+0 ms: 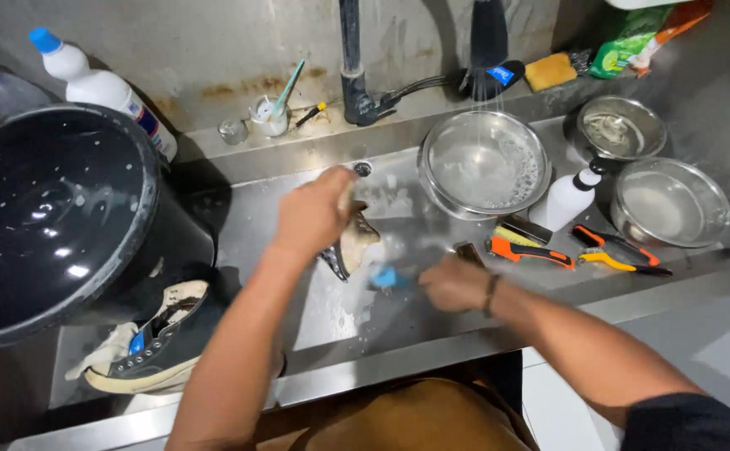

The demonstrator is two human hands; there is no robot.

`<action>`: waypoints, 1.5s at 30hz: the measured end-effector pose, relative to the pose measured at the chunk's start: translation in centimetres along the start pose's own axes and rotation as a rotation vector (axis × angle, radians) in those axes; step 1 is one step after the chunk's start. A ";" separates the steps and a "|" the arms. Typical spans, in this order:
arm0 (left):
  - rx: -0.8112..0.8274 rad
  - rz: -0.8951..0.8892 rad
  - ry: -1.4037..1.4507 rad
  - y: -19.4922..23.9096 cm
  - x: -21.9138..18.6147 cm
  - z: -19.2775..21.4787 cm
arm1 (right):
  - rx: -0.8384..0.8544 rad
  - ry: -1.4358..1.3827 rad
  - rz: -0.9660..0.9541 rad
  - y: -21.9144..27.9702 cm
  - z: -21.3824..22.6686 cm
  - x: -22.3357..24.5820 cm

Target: Scrubbing the upper and sole of a sneaker using a brush and water in a sink to clean it.

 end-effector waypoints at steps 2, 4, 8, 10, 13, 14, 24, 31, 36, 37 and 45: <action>0.261 0.172 0.065 -1.0 0.9 1.7 | -0.618 0.384 0.207 3.7 4.0 -2.6; 0.235 0.168 0.205 -1.5 2.6 1.4 | -0.508 0.161 -0.077 6.6 10.9 -4.5; 0.049 0.223 0.608 -1.7 5.9 -1.7 | -0.410 0.069 -0.426 3.3 13.7 -17.3; 0.043 0.275 0.515 -0.6 6.4 -3.8 | -0.368 0.134 -0.451 2.5 12.5 -17.4; 0.098 0.356 0.312 -0.8 7.0 -4.1 | -0.403 0.092 -0.425 5.1 13.4 -10.6; 0.165 0.382 0.205 -0.6 7.0 -4.4 | -0.471 -0.020 -0.376 7.0 13.6 -7.3; 0.532 0.564 -0.008 0.6 9.2 -10.9 | -0.046 -0.009 0.062 -6.6 -0.8 8.2; 0.304 0.557 0.334 2.9 8.9 -12.0 | -0.249 0.321 0.166 -12.6 4.0 7.8; 0.344 0.678 0.379 1.7 10.2 -11.8 | 0.050 0.174 0.098 -10.8 -1.7 9.8; 0.345 0.668 0.402 1.8 9.7 -11.4 | -0.061 0.188 0.103 -8.7 2.7 9.3; 0.354 0.646 0.319 1.8 8.8 -12.9 | -0.111 -0.086 0.223 -8.7 1.3 9.2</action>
Point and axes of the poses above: each hand's wrist, its own y-axis away from the middle knuckle, its own z-axis out of the back of the hand, x = y × z, the point moved 4 cm from there along -y, towards the middle knuckle, and after that the axes turned 10 degrees about x, right-handed, at the moved point
